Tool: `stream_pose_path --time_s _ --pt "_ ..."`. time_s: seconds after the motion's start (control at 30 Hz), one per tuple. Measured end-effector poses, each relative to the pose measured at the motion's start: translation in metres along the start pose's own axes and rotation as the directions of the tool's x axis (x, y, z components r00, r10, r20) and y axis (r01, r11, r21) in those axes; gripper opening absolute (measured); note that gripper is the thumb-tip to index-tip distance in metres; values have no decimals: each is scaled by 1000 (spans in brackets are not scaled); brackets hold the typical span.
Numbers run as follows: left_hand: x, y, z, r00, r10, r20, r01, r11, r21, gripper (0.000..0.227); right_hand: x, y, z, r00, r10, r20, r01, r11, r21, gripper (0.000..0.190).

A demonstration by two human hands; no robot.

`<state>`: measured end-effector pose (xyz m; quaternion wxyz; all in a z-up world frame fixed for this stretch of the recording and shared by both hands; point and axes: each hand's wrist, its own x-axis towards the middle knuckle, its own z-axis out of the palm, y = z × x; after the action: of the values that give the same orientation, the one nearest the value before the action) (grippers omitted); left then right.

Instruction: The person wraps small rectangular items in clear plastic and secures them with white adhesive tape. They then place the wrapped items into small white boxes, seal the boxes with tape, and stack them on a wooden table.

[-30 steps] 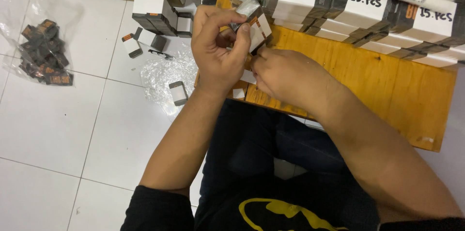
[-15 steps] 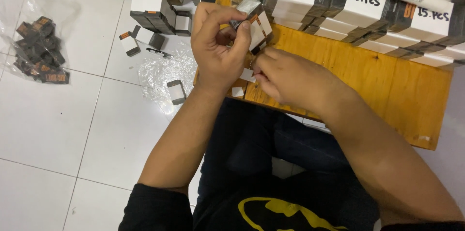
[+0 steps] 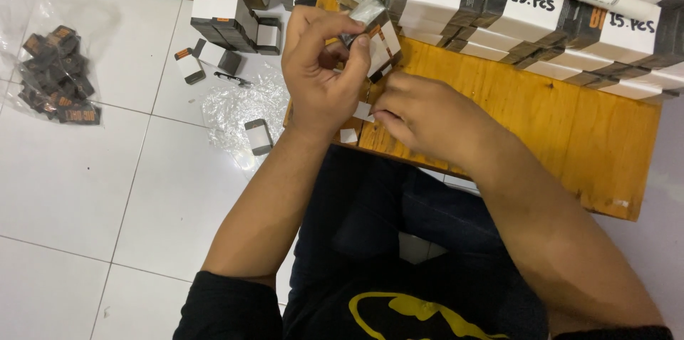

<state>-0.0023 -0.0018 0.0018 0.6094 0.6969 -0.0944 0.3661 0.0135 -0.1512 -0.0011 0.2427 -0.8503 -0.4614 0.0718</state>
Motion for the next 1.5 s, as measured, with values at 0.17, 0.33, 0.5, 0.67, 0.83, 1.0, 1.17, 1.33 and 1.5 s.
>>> stream_pose_path --time_s 0.17,0.33,0.5,0.67,0.83,1.0,1.17,1.33,1.5 --pt "-2 -5 -2 994 98 53 -100 994 47 12 -4 -5 6 993 -19 -113 18 1000 -4 9" --pt "-10 -18 0 941 321 112 -334 934 127 16 -22 -22 -11 963 129 -238 -98 986 137 4" --pt "-16 -5 8 768 530 360 -598 794 108 11 -45 -31 -17 562 799 -215 140 164 976 7" --pt "-39 10 25 775 519 361 -553 833 -11 12 -52 -41 -16 395 899 -188 49 184 982 9" --pt "-51 17 33 811 462 358 -525 845 99 16 -56 -45 -13 379 882 -280 22 294 955 8" --pt "-57 20 37 853 431 294 -502 831 239 18 -55 -45 -10 344 885 -315 -86 364 927 8" --pt "-59 18 37 853 433 293 -503 831 236 18 -50 -47 -13 317 909 -270 -116 319 940 6" --pt "-59 15 41 857 423 295 -492 842 223 19 -44 -46 -13 303 924 -233 -121 280 952 8" --pt "-54 18 50 867 498 1 -489 850 198 9 -42 -39 -7 356 877 -323 -105 381 919 14"
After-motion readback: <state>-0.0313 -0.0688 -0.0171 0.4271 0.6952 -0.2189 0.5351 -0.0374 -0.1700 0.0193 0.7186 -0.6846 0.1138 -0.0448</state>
